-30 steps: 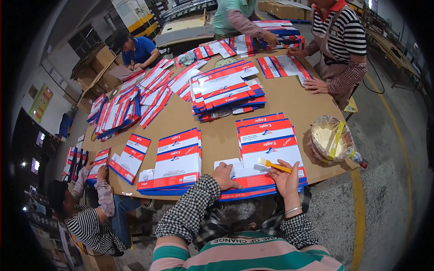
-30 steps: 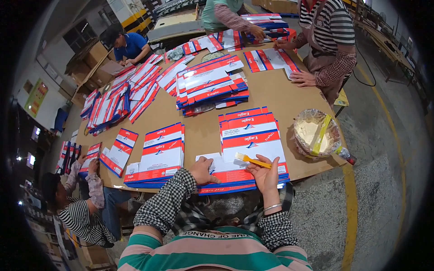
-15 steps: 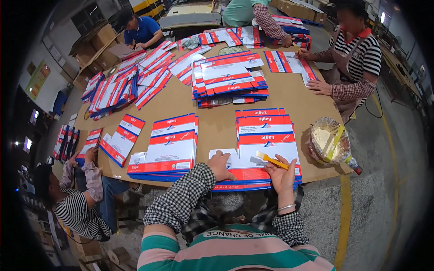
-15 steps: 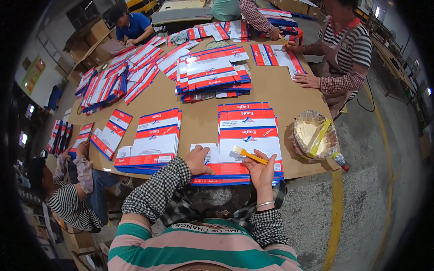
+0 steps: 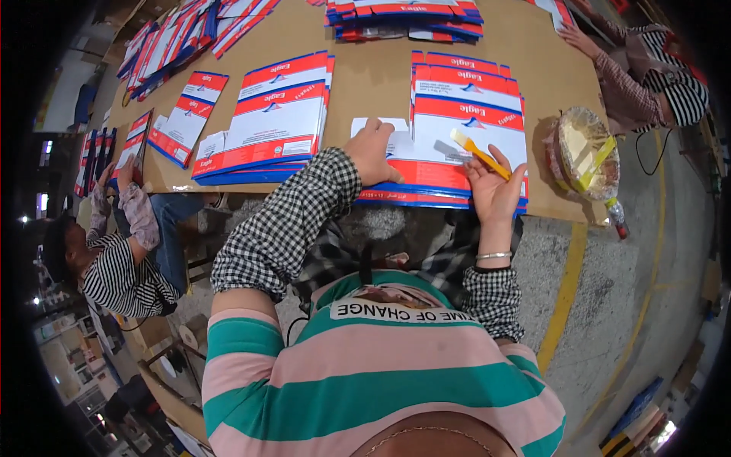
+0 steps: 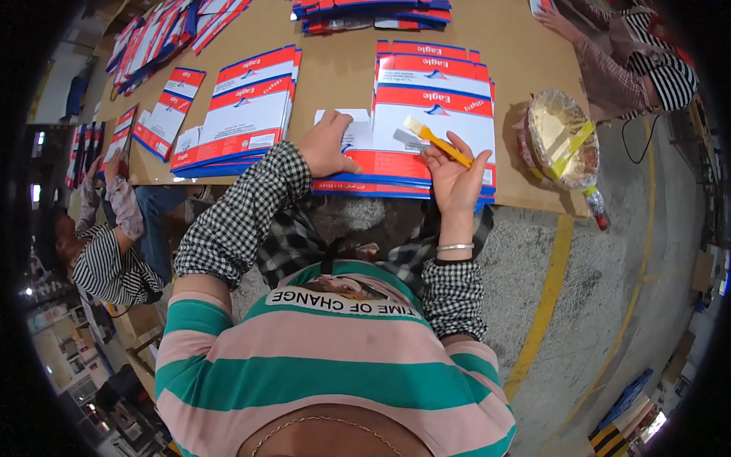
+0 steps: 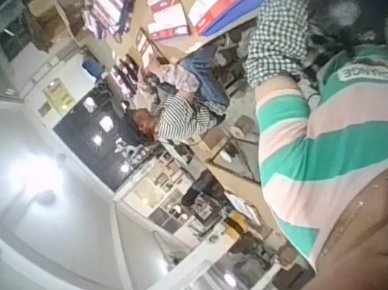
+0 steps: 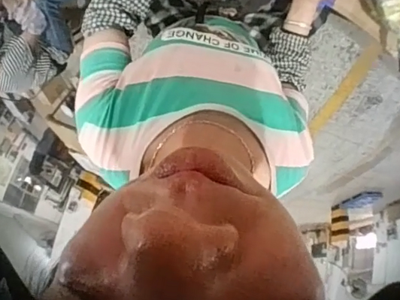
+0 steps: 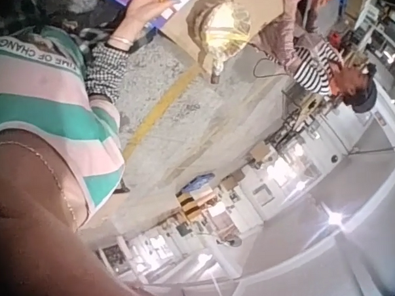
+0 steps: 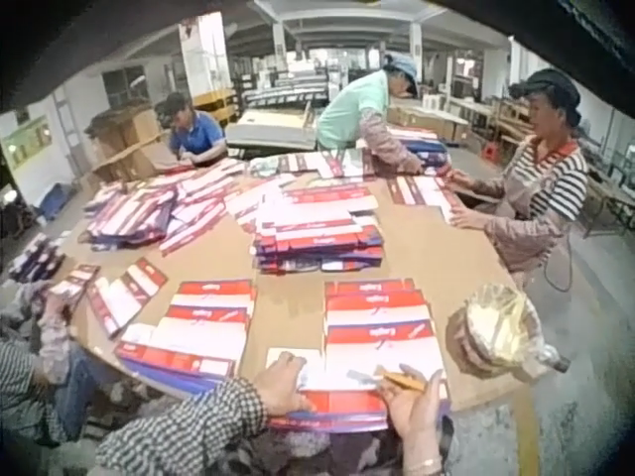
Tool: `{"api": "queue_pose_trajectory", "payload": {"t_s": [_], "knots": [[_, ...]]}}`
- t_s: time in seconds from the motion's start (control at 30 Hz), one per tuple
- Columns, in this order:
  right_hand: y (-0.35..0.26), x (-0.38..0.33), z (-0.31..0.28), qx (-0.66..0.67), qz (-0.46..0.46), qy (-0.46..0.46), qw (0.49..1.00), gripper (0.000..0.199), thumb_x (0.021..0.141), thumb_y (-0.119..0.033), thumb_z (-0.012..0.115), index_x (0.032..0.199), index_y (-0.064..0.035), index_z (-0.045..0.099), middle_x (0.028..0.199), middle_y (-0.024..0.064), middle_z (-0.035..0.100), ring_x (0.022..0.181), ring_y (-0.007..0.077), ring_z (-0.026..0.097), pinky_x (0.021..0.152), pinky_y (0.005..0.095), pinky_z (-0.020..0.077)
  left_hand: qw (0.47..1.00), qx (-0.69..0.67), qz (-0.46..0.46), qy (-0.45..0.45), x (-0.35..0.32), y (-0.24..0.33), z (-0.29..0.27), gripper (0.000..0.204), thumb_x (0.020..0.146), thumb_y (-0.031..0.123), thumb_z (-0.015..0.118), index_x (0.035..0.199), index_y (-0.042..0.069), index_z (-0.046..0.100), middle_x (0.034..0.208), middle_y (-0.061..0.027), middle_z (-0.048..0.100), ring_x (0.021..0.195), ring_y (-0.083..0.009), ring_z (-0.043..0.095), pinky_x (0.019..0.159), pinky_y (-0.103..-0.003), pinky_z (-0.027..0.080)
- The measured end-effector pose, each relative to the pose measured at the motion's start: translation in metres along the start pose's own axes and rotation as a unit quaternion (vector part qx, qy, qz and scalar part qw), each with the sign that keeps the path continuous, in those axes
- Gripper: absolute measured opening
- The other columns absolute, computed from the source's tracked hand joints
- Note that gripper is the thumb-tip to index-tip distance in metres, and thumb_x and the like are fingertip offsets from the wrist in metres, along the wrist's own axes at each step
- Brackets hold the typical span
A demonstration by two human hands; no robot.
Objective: Applying glue using a brush to specific sections of paper packaging for assembly.
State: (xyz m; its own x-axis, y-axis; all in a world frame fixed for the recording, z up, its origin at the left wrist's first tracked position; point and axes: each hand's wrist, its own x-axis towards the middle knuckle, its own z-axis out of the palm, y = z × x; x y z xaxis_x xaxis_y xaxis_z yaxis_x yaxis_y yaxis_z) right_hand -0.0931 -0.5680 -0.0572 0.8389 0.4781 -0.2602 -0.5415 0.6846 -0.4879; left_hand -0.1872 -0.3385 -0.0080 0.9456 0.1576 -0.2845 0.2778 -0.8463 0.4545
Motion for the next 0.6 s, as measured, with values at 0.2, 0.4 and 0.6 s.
{"api": "queue_pose_trajectory", "payload": {"t_s": [0.2,0.4,0.6], "knots": [[0.005,0.0,-0.004,0.005,0.016,0.004,1.0,0.074,0.09,-0.059,0.019,0.112,0.0056,0.048,0.101,0.0248,0.055,0.086,0.0298,0.059,0.086,0.0431,0.0464,0.999,-0.041,-0.012,0.017,-0.005,-0.003,0.007,0.078,0.058,0.027,0.081,0.117,-0.003,0.042,0.116,-0.0219,0.038,0.108,-0.0347,0.046,0.092,-0.035,0.041],[-0.005,0.003,0.002,0.004,0.008,0.01,1.0,0.074,0.09,-0.059,0.019,0.112,0.0054,0.048,0.1,0.0251,0.055,0.085,0.0298,0.059,0.083,0.0436,0.048,0.988,-0.112,0.043,0.096,0.007,-0.016,0.015,0.046,0.064,0.013,0.073,0.101,-0.001,0.05,0.095,-0.0117,0.047,0.077,-0.0202,0.052,0.066,-0.031,0.045],[-0.013,0.005,-0.01,0.072,0.004,-0.051,0.996,0.068,0.091,-0.056,0.026,0.111,0.0045,0.049,0.09,0.0193,0.06,0.075,0.0264,0.059,0.075,0.04,0.0485,0.97,-0.143,0.048,0.189,0.004,-0.027,0.037,0.034,0.066,0.007,0.065,0.098,0.0,0.055,0.093,-0.0163,0.055,0.071,-0.0274,0.056,0.068,-0.036,0.047]]}}
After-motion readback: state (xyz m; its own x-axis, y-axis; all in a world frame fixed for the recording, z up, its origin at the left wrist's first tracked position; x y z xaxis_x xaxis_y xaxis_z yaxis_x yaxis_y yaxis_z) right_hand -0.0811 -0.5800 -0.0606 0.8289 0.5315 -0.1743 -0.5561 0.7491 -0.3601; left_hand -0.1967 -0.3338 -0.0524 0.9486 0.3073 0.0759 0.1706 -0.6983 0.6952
